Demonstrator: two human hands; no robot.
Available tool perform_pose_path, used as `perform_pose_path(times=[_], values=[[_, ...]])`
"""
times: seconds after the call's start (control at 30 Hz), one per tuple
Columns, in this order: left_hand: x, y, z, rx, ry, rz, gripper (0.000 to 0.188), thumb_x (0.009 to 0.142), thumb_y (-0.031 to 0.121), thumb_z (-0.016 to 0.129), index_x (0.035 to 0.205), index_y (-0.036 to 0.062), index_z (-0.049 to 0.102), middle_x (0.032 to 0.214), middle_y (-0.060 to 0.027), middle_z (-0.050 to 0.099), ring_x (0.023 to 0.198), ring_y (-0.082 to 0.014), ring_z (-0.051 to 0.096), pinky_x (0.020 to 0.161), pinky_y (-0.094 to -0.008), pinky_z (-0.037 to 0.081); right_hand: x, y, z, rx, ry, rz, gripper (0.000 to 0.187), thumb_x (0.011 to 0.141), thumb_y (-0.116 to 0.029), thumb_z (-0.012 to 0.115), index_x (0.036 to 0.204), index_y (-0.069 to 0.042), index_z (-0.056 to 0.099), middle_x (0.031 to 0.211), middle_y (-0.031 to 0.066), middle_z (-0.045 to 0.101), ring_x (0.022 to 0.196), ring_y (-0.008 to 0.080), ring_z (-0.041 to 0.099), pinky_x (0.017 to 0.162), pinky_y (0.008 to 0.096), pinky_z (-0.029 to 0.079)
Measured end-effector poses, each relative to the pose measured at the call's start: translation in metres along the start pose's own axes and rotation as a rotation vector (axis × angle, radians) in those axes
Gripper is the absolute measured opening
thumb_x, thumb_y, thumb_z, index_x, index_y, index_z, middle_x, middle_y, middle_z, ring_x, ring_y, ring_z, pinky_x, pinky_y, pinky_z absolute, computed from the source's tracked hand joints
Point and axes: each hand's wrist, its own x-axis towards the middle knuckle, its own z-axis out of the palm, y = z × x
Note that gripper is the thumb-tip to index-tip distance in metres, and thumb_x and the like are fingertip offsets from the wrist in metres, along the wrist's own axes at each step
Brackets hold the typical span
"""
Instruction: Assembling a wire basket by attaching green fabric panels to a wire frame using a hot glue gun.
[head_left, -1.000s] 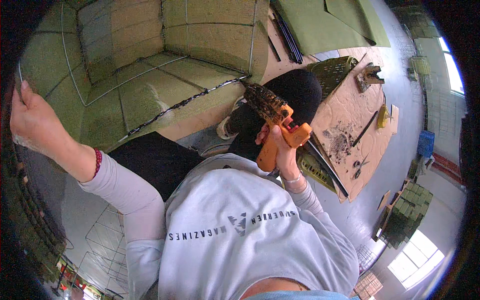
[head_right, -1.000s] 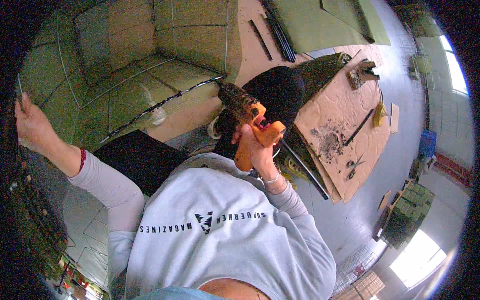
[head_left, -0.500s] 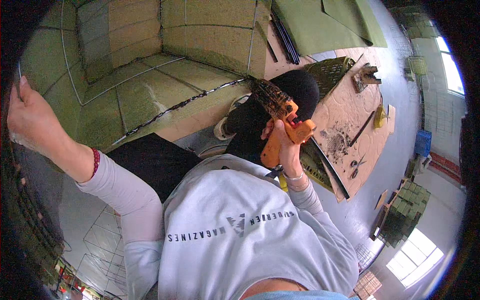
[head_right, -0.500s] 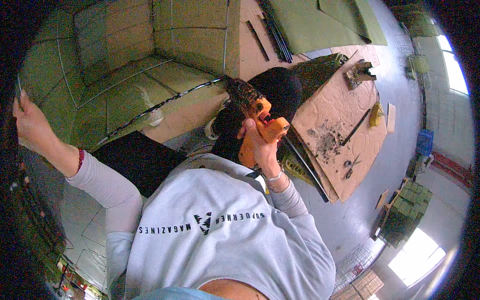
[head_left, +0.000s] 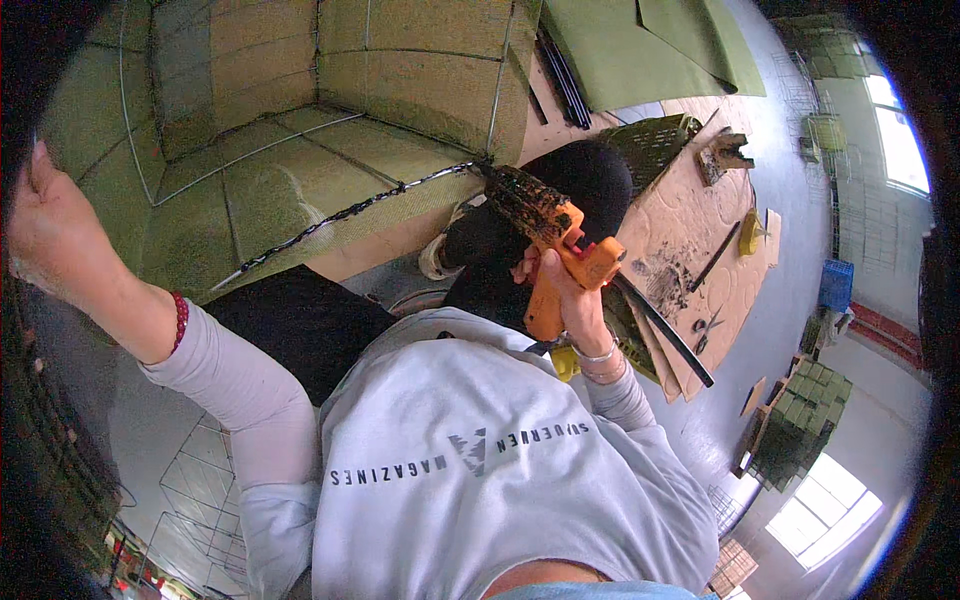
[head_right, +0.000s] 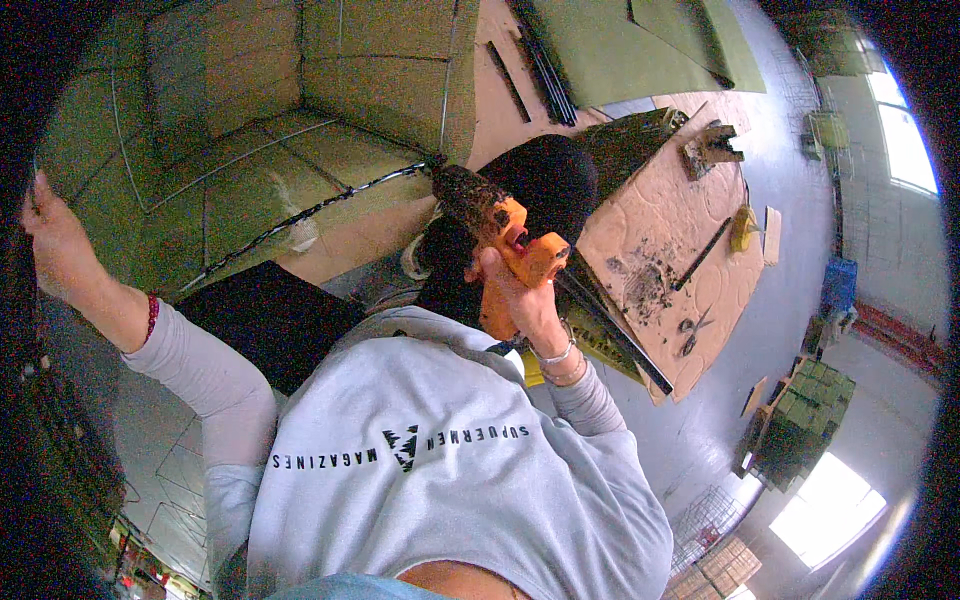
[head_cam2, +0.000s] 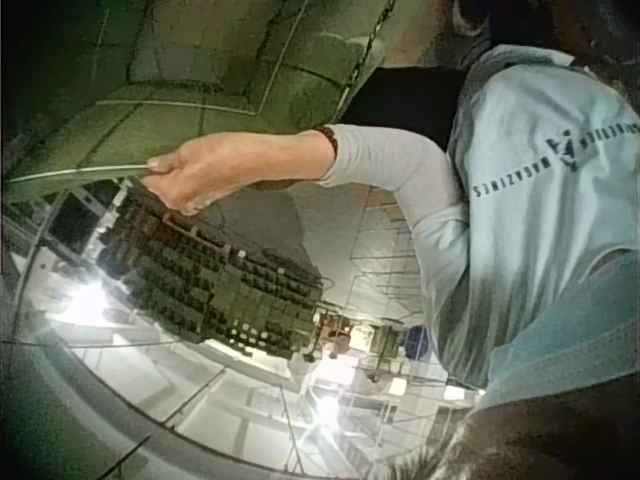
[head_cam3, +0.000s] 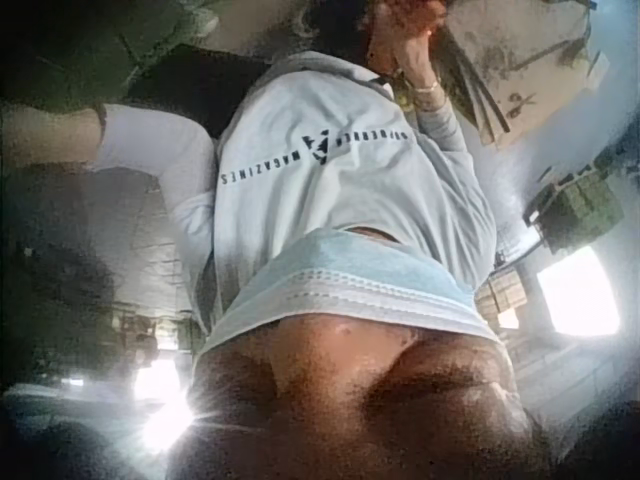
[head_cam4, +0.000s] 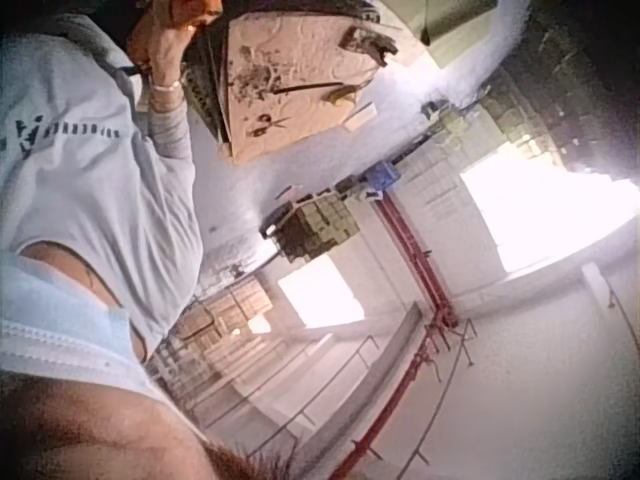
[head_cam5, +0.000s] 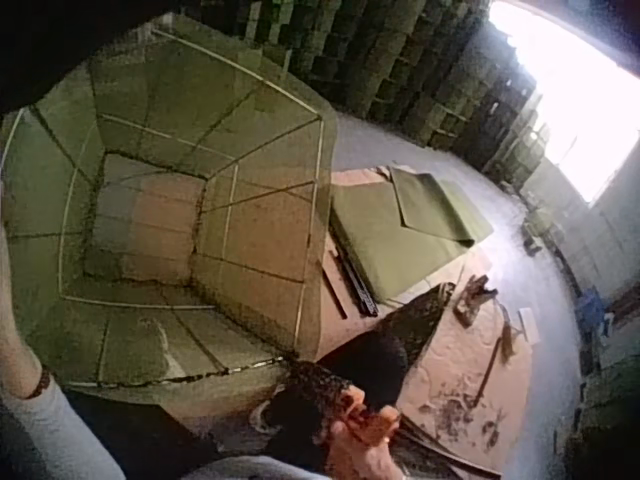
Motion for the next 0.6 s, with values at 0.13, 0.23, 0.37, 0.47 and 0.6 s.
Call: perform_pose_path(times=[0.13,0.23,0.37,0.47,0.6], values=[[-0.005,0.007,-0.010,-0.032,-0.095,-0.082,0.062,0.084,0.066,0.036,0.115,0.0170,0.059,0.100,-0.0141,0.065,0.096,-0.0324,0.060,0.082,-0.0408,0.047,-0.002,0.002,-0.003,-0.012,-0.067,0.047,0.024,0.090,-0.016,0.053,0.109,-0.002,0.047,0.087,0.0059,0.054,0.074,0.0155,0.056,0.065,0.0317,0.049],[-0.008,0.014,-0.015,-0.039,-0.109,-0.129,0.065,0.082,0.069,0.034,0.117,0.0183,0.057,0.102,-0.0142,0.064,0.098,-0.0331,0.059,0.084,-0.0413,0.046,0.001,0.004,-0.003,-0.001,0.046,0.066,0.022,0.091,-0.017,0.052,0.107,-0.001,0.049,0.085,0.0055,0.054,0.073,0.0146,0.055,0.064,0.0309,0.049],[-0.007,0.016,-0.013,-0.065,-0.085,-0.153,0.065,0.082,0.070,0.033,0.116,0.0206,0.058,0.107,-0.0138,0.063,0.100,-0.0339,0.058,0.086,-0.0414,0.045,0.003,0.004,-0.011,-0.083,-0.006,0.047,0.020,0.091,-0.016,0.053,0.104,-0.001,0.051,0.083,0.0051,0.054,0.071,0.0138,0.055,0.062,0.0295,0.048],[0.005,-0.007,0.005,0.061,-0.167,-0.054,0.063,0.082,0.069,0.034,0.116,0.0223,0.059,0.106,-0.0127,0.063,0.097,-0.0349,0.059,0.084,-0.0413,0.047,0.005,0.003,-0.012,-0.174,0.064,0.079,0.015,0.089,-0.015,0.058,0.093,-0.001,0.058,0.075,0.0039,0.058,0.063,0.0121,0.056,0.058,0.0271,0.047],[0.002,0.007,-0.002,-0.025,-0.119,-0.147,0.061,0.081,0.069,0.037,0.114,0.0228,0.060,0.102,-0.0120,0.064,0.092,-0.0344,0.061,0.080,-0.0410,0.049,0.010,-0.004,-0.011,-0.334,-0.004,0.033,0.013,0.090,-0.013,0.055,0.096,-0.002,0.053,0.080,0.0045,0.056,0.066,0.0130,0.055,0.058,0.0271,0.047]])
